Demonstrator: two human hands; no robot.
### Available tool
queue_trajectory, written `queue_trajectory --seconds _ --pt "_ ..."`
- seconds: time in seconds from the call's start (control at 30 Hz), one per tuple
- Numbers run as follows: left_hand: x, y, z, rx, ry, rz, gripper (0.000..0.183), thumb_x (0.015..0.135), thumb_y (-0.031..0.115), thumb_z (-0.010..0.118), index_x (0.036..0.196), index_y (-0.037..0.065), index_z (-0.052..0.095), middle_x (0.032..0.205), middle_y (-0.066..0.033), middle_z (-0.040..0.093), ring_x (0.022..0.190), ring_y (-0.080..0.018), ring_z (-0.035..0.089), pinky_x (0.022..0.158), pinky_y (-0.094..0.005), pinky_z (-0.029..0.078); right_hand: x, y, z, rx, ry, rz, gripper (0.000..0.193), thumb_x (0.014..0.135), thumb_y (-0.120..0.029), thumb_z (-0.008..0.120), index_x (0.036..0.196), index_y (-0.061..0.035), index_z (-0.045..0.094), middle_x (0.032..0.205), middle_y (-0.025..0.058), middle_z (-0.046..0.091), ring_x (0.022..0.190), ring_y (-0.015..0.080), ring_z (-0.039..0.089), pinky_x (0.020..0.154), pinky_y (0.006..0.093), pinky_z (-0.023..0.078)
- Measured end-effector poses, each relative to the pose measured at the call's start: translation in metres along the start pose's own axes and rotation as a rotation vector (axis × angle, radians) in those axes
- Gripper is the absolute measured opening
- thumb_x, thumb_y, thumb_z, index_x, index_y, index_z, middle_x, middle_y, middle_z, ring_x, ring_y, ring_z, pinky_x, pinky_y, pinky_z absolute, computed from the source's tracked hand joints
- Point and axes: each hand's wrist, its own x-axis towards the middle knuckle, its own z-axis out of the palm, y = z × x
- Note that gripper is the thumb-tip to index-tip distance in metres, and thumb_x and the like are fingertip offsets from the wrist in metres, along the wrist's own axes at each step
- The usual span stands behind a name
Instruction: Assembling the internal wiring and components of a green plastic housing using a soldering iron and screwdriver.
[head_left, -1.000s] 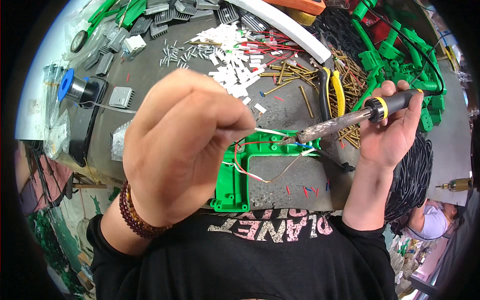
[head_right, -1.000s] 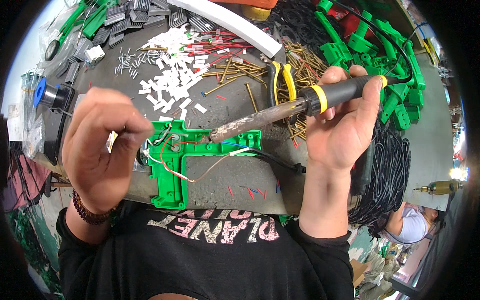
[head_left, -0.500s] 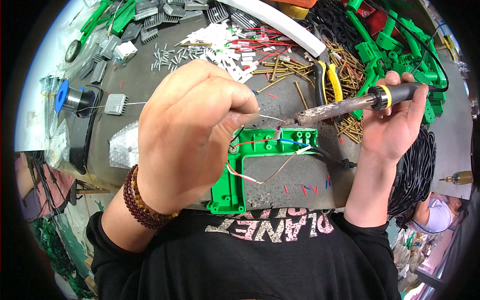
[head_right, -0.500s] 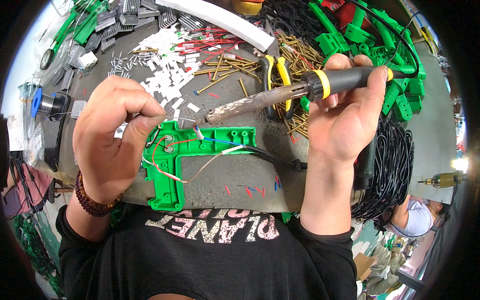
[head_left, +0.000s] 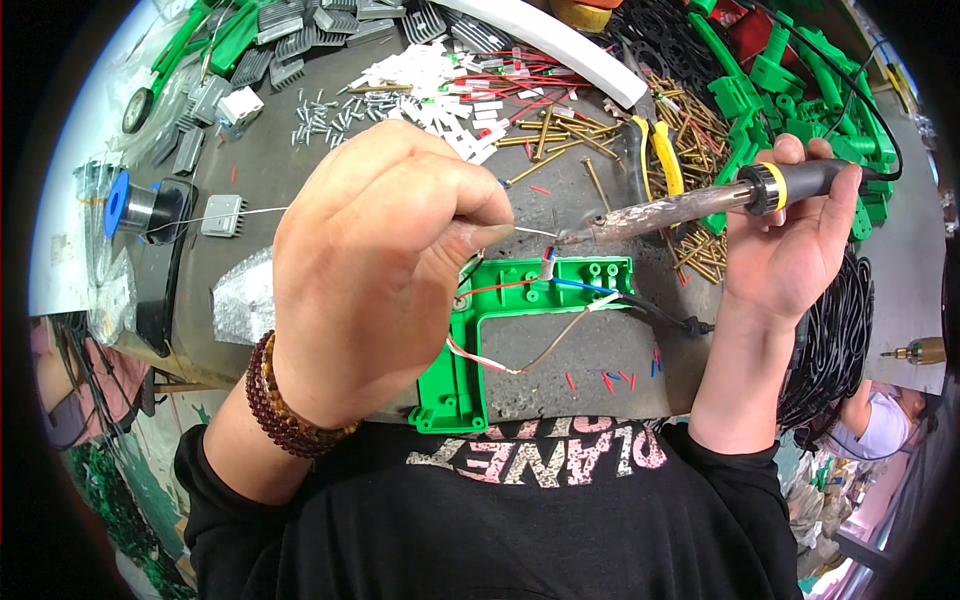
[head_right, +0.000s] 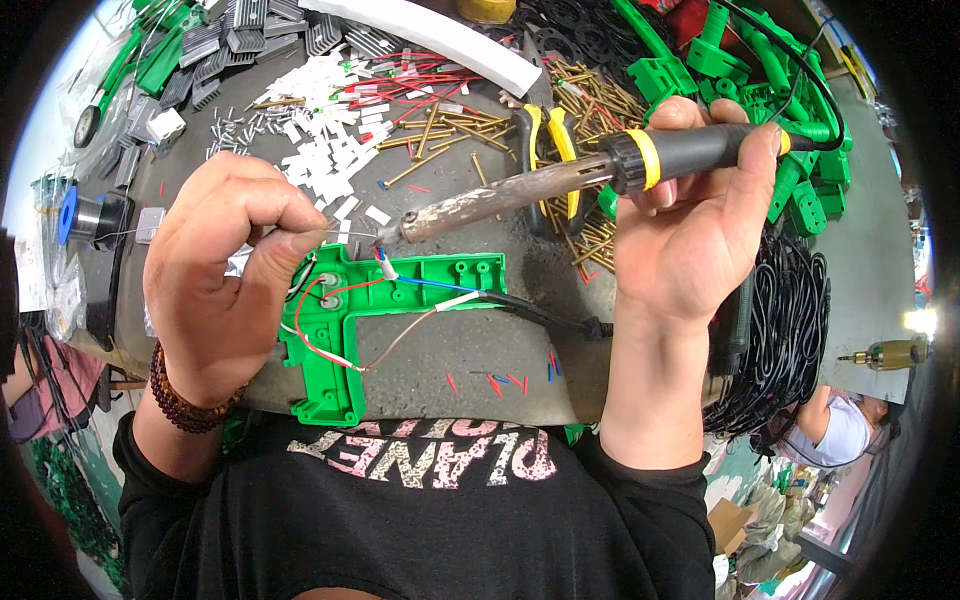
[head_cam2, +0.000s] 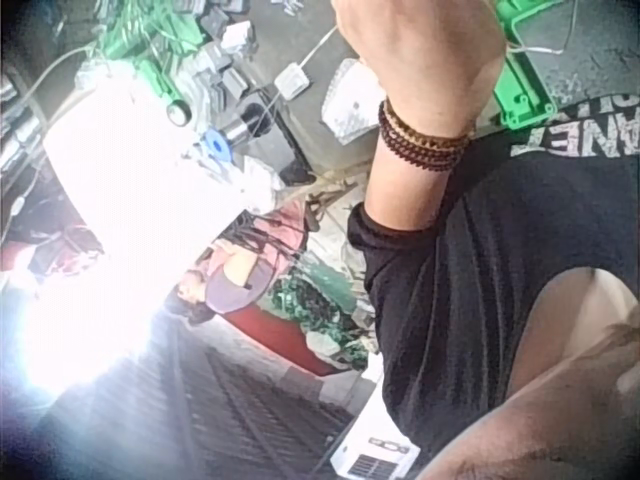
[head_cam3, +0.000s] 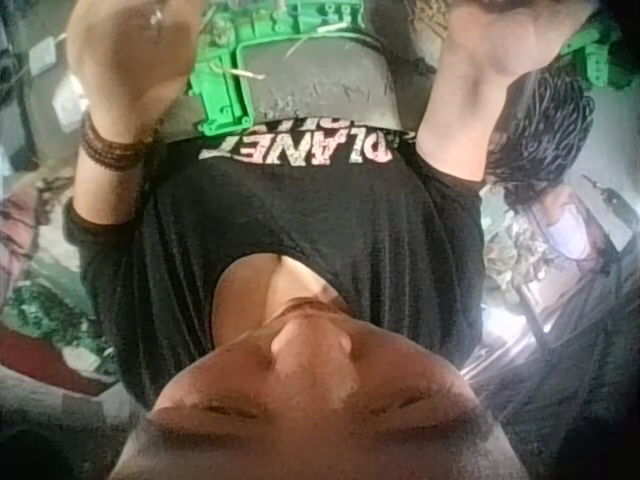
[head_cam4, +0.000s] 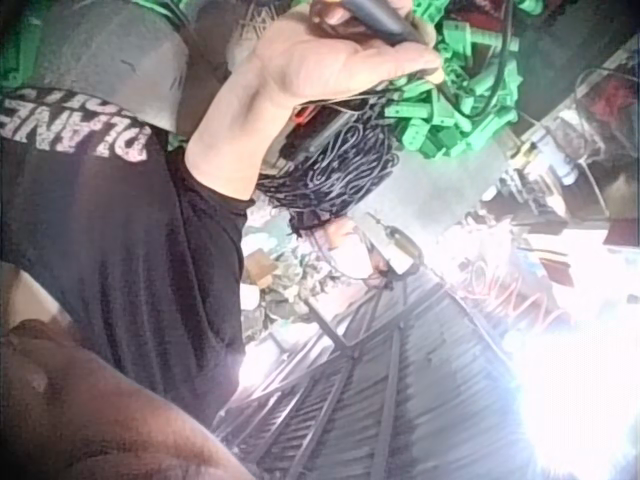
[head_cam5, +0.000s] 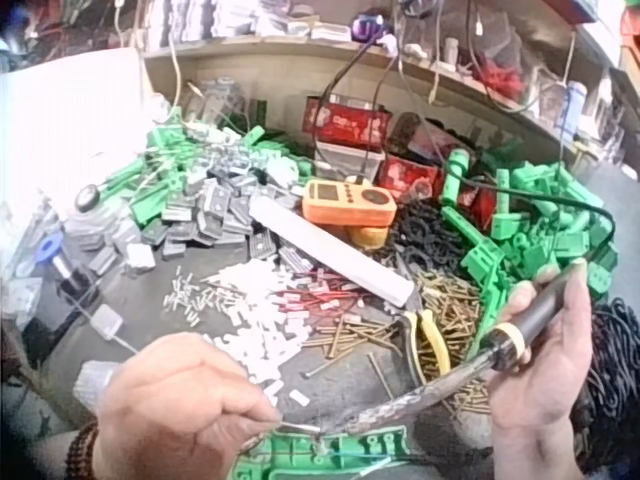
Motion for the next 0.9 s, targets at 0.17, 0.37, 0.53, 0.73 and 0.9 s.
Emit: queue_trajectory --seconds 0.17,0.37,0.53,0.73,0.9 --pt "-0.003 0.001 -0.003 0.008 0.003 -0.016 0.014 0.073 -0.005 0.072 0.081 0.003 0.065 0.081 -0.0078 0.063 0.077 -0.0225 0.06 0.071 -0.0313 0.046 -0.001 0.003 0.001 -0.037 -0.002 -0.001 0.037 0.105 -0.045 0.047 0.114 -0.0099 0.057 0.096 0.0141 0.067 0.057 0.0119 0.045 0.051 0.0251 0.04" --pt "-0.03 0.017 -0.026 0.025 -0.051 -0.046 0.019 0.068 -0.006 0.07 0.084 0.005 0.068 0.079 -0.0075 0.058 0.073 -0.0232 0.057 0.064 -0.0338 0.045 -0.003 -0.006 -0.007 -0.036 -0.267 0.062 0.036 0.106 -0.04 0.046 0.116 -0.0061 0.052 0.094 0.0076 0.057 0.068 0.0125 0.043 0.056 0.0265 0.035" --pt "-0.05 0.017 -0.026 -0.059 -0.197 -0.016 0.025 0.063 -0.005 0.073 0.083 0.009 0.068 0.08 -0.006 0.058 0.069 -0.0232 0.056 0.06 -0.033 0.042 -0.022 0.001 0.018 -0.07 -0.333 0.154 0.037 0.106 -0.043 0.043 0.116 -0.008 0.049 0.088 0.0078 0.055 0.066 0.0126 0.041 0.054 0.0273 0.034" --pt "-0.053 0.015 -0.024 -0.072 -0.179 -0.012 0.027 0.062 -0.006 0.072 0.082 0.012 0.067 0.079 -0.0037 0.058 0.067 -0.0232 0.056 0.059 -0.0338 0.04 -0.024 0.001 0.016 -0.071 -0.355 0.144 0.038 0.106 -0.043 0.043 0.119 -0.0071 0.049 0.09 0.0086 0.056 0.067 0.013 0.041 0.056 0.0278 0.035" --pt "-0.055 0.013 -0.022 -0.091 -0.175 0.006 0.026 0.063 -0.005 0.071 0.081 0.012 0.066 0.078 -0.003 0.058 0.066 -0.0227 0.056 0.059 -0.0337 0.04 -0.024 0.004 0.02 -0.126 -0.25 0.075 0.039 0.106 -0.047 0.04 0.111 -0.0112 0.055 0.082 0.0128 0.063 0.049 0.0102 0.041 0.048 0.0227 0.039"
